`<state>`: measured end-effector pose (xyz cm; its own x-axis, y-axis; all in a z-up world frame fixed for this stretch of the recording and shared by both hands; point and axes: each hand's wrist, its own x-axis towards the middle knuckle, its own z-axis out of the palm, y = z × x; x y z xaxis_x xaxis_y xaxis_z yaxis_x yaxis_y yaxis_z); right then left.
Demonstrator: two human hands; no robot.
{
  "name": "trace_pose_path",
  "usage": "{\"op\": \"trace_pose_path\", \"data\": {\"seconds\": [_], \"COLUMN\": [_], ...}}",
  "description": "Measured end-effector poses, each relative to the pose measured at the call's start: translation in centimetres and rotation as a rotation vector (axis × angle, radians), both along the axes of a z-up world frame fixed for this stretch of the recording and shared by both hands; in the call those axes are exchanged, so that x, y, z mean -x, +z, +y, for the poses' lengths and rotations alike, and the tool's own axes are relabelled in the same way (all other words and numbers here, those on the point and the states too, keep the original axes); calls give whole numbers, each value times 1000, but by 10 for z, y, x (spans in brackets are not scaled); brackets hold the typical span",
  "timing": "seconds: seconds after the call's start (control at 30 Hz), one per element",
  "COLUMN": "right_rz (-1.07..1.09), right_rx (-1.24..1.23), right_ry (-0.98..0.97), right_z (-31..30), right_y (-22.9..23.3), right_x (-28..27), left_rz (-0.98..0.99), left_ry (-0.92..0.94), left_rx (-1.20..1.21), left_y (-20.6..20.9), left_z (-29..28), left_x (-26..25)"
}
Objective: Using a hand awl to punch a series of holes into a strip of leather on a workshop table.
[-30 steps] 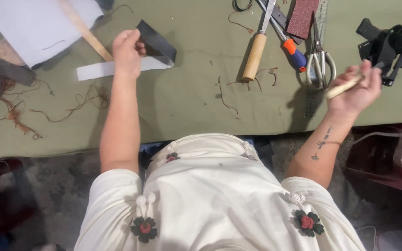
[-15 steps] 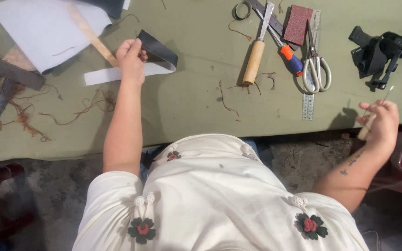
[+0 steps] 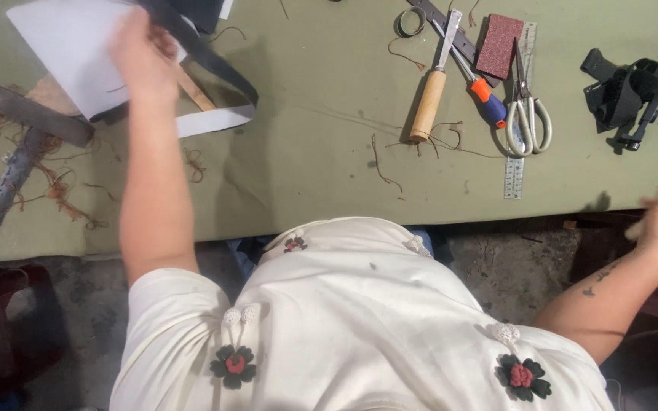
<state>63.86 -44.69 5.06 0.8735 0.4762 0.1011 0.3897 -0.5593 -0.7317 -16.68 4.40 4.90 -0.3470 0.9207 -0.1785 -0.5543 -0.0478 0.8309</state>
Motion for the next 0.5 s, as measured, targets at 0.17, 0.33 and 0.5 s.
{"op": "trace_pose_path", "data": {"seconds": [0.17, 0.33, 0.5], "right_rz": [352, 487, 615], "right_rx": [-716, -1069, -911], "right_ry": [-546, -651, -677], "right_z": [12, 23, 48], "right_y": [-6, -5, 21], "right_x": [12, 49, 82], "left_rz": [188, 318, 380], "left_ry": [-122, -243, -275], "left_rx": [83, 298, 197], "left_y": [46, 57, 57], "left_z": [-36, -64, -49], "left_x": [-4, -26, -28]}}
